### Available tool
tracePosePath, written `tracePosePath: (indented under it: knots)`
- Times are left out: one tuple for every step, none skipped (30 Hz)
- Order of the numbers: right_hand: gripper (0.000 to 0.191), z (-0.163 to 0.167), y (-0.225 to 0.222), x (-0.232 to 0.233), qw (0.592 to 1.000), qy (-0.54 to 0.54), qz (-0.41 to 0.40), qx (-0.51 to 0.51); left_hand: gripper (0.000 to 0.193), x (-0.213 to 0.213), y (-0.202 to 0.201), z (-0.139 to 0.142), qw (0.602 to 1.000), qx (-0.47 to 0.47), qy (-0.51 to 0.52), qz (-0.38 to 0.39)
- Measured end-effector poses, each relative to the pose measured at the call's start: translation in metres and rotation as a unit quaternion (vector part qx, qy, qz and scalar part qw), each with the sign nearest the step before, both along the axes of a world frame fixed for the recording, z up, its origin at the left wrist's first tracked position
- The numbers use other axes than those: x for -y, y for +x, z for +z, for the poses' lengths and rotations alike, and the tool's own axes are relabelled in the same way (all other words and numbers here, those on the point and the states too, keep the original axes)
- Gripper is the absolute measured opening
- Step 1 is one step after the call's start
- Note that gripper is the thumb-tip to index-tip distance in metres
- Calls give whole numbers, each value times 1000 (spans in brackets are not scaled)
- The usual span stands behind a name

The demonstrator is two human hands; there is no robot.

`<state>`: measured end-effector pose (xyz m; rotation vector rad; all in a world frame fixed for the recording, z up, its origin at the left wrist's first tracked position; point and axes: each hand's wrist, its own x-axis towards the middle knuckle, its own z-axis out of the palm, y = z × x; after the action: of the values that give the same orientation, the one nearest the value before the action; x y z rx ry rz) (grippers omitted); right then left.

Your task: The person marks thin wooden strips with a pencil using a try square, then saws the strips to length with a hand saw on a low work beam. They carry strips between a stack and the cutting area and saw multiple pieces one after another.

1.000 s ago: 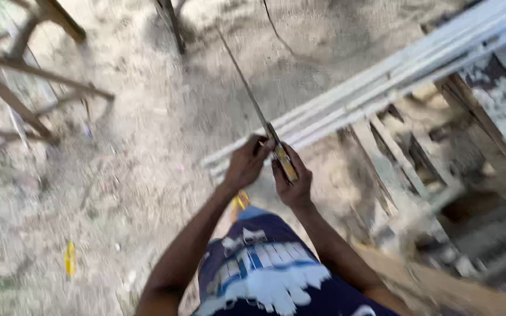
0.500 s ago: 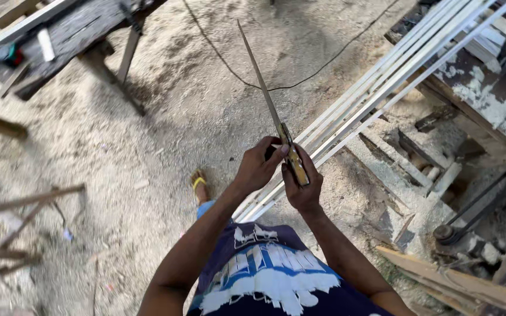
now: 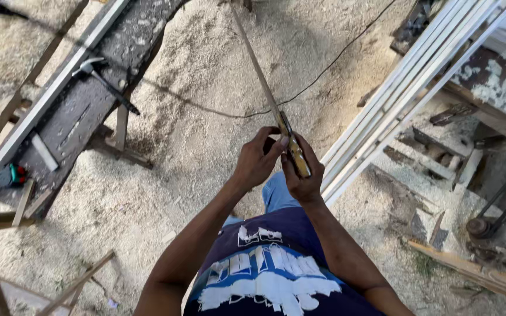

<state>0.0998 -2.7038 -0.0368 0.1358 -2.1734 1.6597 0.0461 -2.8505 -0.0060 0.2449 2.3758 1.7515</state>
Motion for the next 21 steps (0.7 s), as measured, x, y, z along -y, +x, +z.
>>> tracePosePath:
  knots:
    - [47, -1, -23, 0, 1000, 4, 2, -5, 48, -1, -18, -2, 1000, -8, 9, -1]
    - [47, -3, -45, -2, 1000, -9, 11, 5, 49, -1, -36, -5, 1000, -13, 17, 1]
    - [47, -5, -65, -4, 999, -23, 22, 19, 49, -2, -54, -9, 1000, 15, 14, 1]
    - [47, -9, -86, -6, 998, -38, 33, 31, 50, -5, -74, -15, 999, 42, 10, 3]
    - [47, -13, -110, -8, 999, -21, 37, 16, 50, -7, -97, -19, 998, 65, 6, 5]
    - [47, -16, -134, -13, 999, -2, 41, -2, 50, -11, -123, -24, 999, 46, 1, 10]
    - [47, -20, -161, -20, 999, 17, 46, -22, 49, -16, -150, -29, 1000, 27, -3, 15]
    - [47, -25, -190, -27, 998, 3, 54, -21, 49, -23, -173, -35, 1000, 10, -6, 21]
    - [46, -29, -211, -36, 998, -8, 62, -10, 49, -33, -187, -41, 999, 22, 3, 34]
    - [46, -32, -242, -44, 997, -18, 71, -7, 49, -41, -215, -44, 999, 26, 13, 46]
    - [47, -32, -277, -55, 996, -31, 87, 2, 49, -50, -252, -44, 998, 19, 23, 58]
    - [49, -29, -303, -68, 994, -39, 102, 18, 49, -63, -278, -43, 997, 23, 28, 66]
    - [51, -26, -324, -79, 991, -50, 117, 41, 49, -73, -299, -42, 996, 32, 31, 73]
    - [50, -20, -349, -88, 992, -27, 119, 28, 49, -79, -322, -37, 996, 38, 31, 80]
    - [49, -13, -372, -97, 993, -5, 117, 15, 48, -87, -344, -32, 995, 34, 44, 81]
    - [48, -6, -390, -107, 993, 18, 114, 6, 47, -96, -361, -26, 995, 35, 58, 80]
    - [48, 2, -405, -114, 993, 30, 112, 6, 47, -103, -373, -20, 994, 37, 71, 80]
    - [48, 9, -420, -120, 993, 42, 111, 4, 46, -108, -385, -15, 993, 43, 70, 85]
    - [48, 16, -440, -125, 993, 54, 109, -4, 46, -113, -401, -9, 992, 43, 70, 91]
    - [48, 21, -460, -129, 991, 60, 115, -14, 46, -116, -421, -5, 992, 39, 68, 97]
    - [48, 25, -477, -130, 990, 64, 122, -22, 45, -116, -439, -2, 992, 28, 70, 98]
